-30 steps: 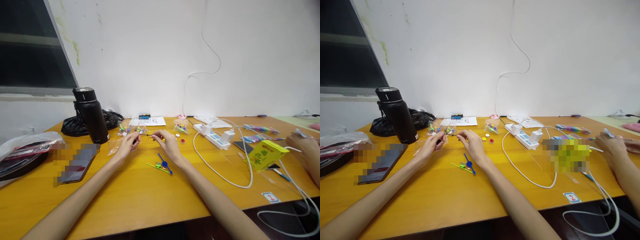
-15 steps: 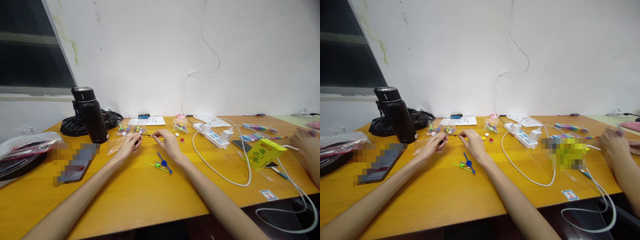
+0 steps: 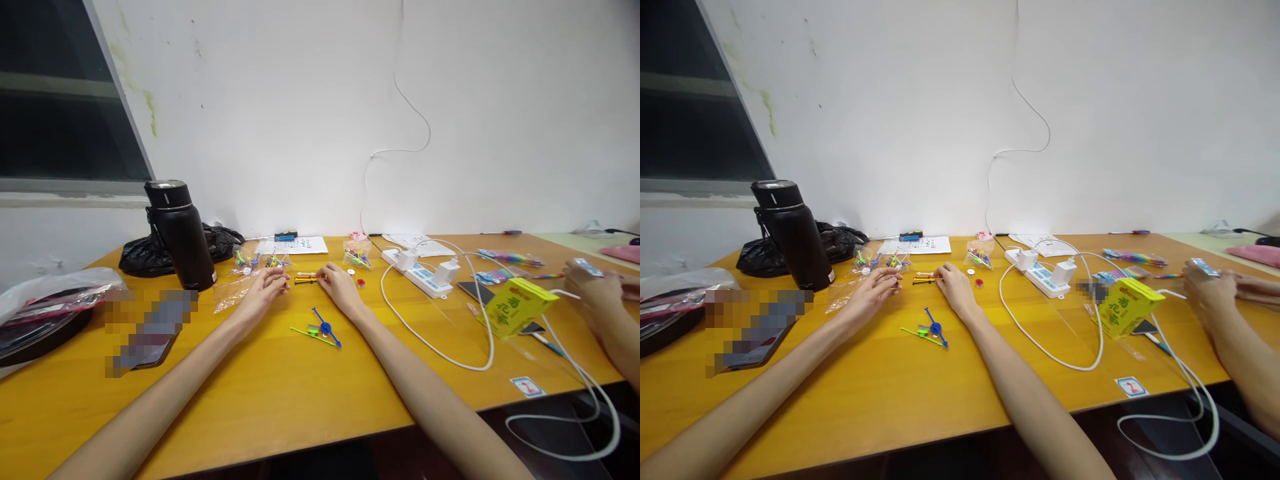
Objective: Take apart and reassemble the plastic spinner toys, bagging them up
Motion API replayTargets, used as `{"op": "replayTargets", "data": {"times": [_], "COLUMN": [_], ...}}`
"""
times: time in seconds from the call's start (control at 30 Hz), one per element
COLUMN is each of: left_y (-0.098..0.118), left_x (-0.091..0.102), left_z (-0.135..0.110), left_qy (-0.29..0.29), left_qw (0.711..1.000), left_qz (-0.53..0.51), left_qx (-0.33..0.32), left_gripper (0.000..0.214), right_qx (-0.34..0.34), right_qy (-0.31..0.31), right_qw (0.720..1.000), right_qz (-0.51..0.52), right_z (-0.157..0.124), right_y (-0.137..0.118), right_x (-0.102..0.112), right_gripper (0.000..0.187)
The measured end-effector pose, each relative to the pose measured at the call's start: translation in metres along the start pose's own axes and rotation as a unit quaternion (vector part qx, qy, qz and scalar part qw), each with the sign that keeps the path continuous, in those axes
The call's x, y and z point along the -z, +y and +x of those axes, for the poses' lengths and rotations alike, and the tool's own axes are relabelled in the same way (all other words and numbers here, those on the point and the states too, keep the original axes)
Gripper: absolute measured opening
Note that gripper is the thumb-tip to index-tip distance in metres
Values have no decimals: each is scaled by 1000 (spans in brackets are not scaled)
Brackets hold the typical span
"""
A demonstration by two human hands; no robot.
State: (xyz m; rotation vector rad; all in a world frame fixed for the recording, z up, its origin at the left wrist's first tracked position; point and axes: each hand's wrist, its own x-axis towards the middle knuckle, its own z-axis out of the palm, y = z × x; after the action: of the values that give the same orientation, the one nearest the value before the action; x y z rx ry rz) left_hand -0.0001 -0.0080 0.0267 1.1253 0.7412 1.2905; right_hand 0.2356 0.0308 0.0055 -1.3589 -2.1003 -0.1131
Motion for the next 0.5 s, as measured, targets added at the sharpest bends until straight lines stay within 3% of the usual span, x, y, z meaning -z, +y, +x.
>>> {"op": "replayTargets", "data": {"times": [0.17,0.33,0.5], "left_y": [-1,0,2], "left_x": [0,3,5], "left_z": [0,0,-3], "left_qy": [0,-39,-72], "left_qw": [999,999,997], "left_qz": [-50,-27,25], "left_qx": [15,-8,-12], "left_gripper": [37,31,35], "right_qx": [18,106,126], "right_qy": [41,16,10], "right_qw": [997,979,975], "right_qz": [68,171,184], "right_z": [0,-4,-7], "right_y": [-29,-70,-78], "right_x": [12,28,33], "right_gripper": [15,29,33]}}
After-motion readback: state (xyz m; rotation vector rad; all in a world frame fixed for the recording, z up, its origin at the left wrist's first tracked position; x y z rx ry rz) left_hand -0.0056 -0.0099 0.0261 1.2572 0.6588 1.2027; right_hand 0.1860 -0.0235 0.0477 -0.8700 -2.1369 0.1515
